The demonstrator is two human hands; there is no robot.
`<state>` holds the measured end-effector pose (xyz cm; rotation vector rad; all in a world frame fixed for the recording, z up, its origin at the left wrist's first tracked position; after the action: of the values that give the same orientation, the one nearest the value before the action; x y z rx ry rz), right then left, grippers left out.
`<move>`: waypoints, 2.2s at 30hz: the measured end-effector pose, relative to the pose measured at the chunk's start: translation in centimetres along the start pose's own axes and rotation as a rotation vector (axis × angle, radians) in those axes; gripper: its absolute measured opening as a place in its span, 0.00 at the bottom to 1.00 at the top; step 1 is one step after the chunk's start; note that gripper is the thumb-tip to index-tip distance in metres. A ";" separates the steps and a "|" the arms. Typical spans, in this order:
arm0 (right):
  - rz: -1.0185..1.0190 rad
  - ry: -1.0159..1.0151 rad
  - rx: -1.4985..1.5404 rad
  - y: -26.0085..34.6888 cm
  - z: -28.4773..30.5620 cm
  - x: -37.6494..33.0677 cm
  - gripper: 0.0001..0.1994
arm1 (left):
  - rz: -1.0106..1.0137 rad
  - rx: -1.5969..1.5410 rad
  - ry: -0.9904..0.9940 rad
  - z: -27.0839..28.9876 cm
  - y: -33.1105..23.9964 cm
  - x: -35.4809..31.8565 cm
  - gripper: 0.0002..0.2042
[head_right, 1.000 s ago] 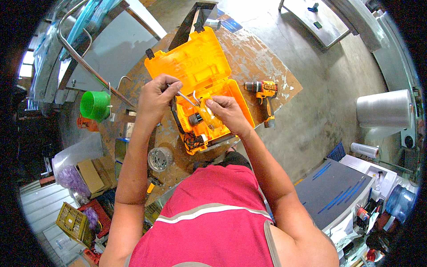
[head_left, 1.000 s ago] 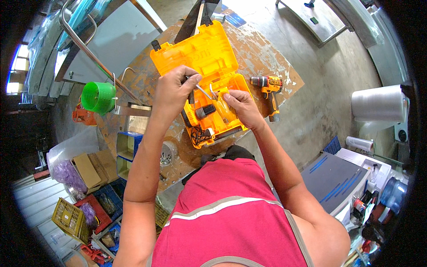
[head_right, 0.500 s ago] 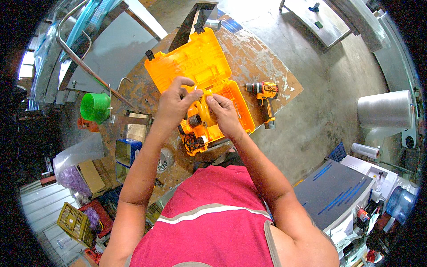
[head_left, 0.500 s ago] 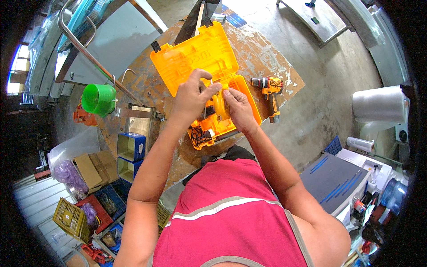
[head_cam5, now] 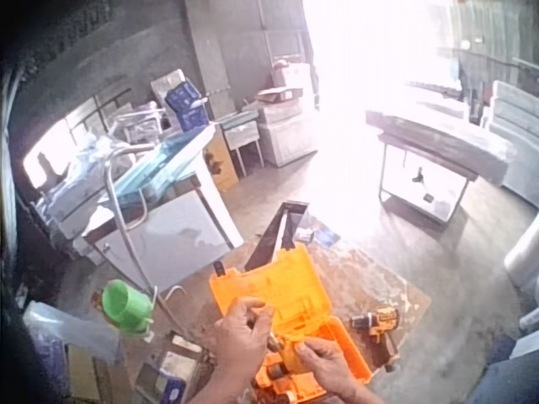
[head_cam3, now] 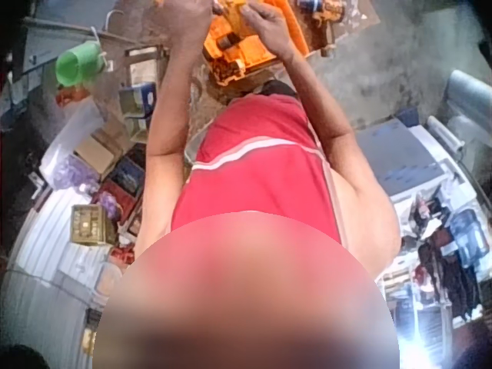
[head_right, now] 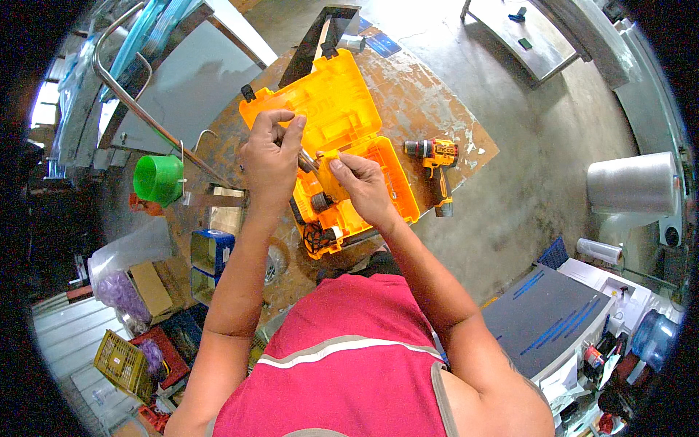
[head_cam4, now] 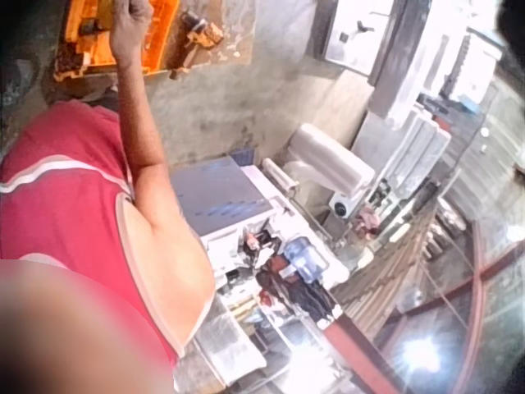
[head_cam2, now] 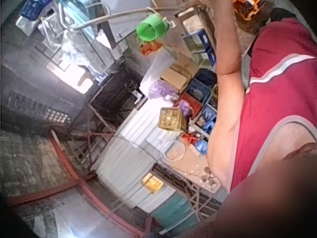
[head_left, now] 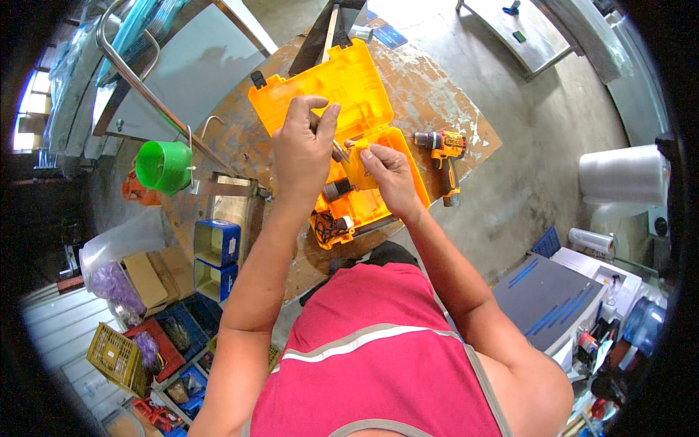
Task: The person uses a cordless drill to fasten screws into a small metal frame. They retrieve screws and a drill bit from a yellow toolbox, attach the bit to the drill, and drive screws into the frame. The person also moves a yellow crate and handles a small white box from a shelf.
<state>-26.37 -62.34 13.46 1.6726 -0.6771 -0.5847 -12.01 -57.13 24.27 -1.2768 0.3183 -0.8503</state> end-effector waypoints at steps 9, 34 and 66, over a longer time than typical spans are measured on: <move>-0.028 -0.016 0.110 -1.2 -0.6 -0.7 0.12 | -0.279 0.325 0.035 -0.7 -0.1 0.3 0.12; -0.087 -0.061 0.188 -1.5 -0.6 -1.0 0.13 | -0.223 0.166 0.152 -1.6 0.9 0.3 0.21; 0.004 -0.377 0.166 -0.8 12.1 -7.6 0.14 | -0.176 0.733 0.975 -9.6 20.2 -3.2 0.07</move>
<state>-40.04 -65.18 10.46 1.7293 -1.0232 -0.8728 -12.71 -60.71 1.92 -0.1406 0.5882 -1.5349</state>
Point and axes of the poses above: each hand's wrist, its own x-axis towards the middle knuckle, its own z-axis out of the back of the hand, y = z × x, the point moved 2 cm from there along x, towards the middle knuckle, and after that the axes turned 12 degrees about -x, right-handed, at the moved point
